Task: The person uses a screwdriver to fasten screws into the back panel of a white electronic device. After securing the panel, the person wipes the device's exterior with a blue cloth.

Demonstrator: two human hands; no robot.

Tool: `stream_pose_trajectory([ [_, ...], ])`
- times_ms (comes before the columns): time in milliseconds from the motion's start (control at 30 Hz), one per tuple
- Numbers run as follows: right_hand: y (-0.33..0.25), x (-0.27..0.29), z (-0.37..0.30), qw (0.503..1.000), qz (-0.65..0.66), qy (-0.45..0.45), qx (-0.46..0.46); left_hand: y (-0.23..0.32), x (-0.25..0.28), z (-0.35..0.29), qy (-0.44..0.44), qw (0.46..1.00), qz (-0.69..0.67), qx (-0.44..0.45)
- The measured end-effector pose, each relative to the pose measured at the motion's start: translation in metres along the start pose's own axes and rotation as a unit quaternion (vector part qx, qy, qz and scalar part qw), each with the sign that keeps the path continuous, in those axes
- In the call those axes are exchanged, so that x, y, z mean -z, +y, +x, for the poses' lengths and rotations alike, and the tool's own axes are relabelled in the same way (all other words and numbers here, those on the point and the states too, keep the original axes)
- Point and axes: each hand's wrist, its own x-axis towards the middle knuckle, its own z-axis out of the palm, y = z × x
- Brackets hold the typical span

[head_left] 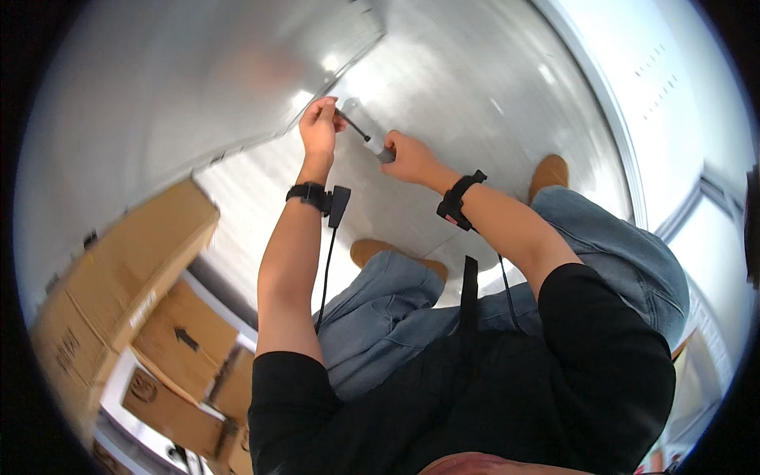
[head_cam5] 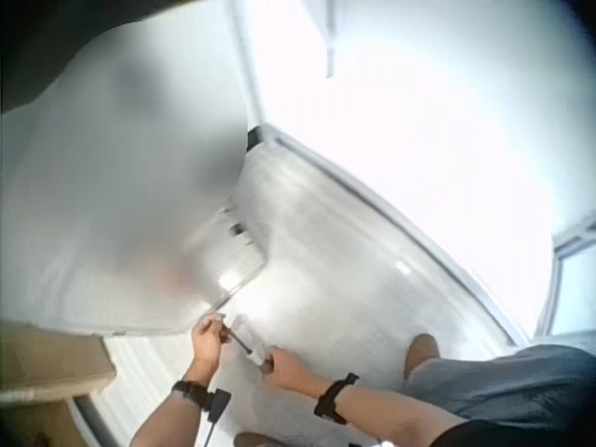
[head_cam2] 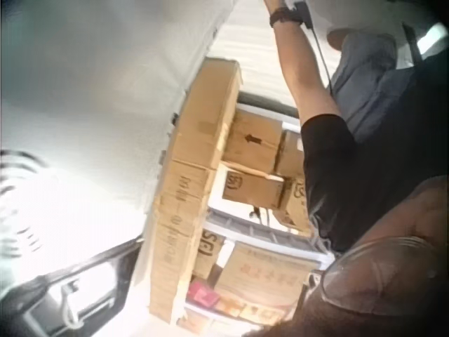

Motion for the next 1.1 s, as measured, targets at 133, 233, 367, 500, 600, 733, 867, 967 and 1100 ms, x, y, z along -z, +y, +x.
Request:
stream_pose_trajectory([
  [133,0.029,0.063,-0.028,0.991,0.108,0.071,-0.036,0.02,-0.084,0.014,-0.087,0.996,-0.01,-0.025],
  [233,0.063,0.099,-0.052,0.977,0.135,0.16,-0.037,0.053,-0.162,0.011,-0.173,0.985,0.022,-0.001],
  [367,0.103,0.115,-0.077,0.923,0.261,0.279,-0.058,0.067,-0.26,0.005,-0.307,0.943,0.113,-0.062],
  [500,0.147,0.114,-0.099,0.854,0.361,0.372,-0.045,0.053,-0.361,-0.018,-0.357,0.9,0.18,-0.174],
  [600,0.163,0.107,-0.108,0.823,0.387,0.41,-0.067,0.038,-0.424,-0.037,-0.375,0.832,0.253,-0.321],
  [733,0.173,0.096,-0.115,0.789,0.418,0.442,-0.089,0.013,-0.473,-0.051,-0.412,0.766,0.319,-0.377],
  [867,0.181,0.09,-0.117,0.778,0.435,0.438,-0.118,-0.007,-0.503,-0.048,-0.382,0.69,0.41,-0.459],
  [967,0.195,0.081,-0.109,0.762,0.451,0.449,-0.119,-0.022,-0.51,-0.04,-0.359,0.668,0.408,-0.509],
  [1100,0.206,0.064,-0.095,0.76,0.449,0.449,-0.139,-0.038,-0.507,-0.031,-0.357,0.676,0.384,-0.517],
])
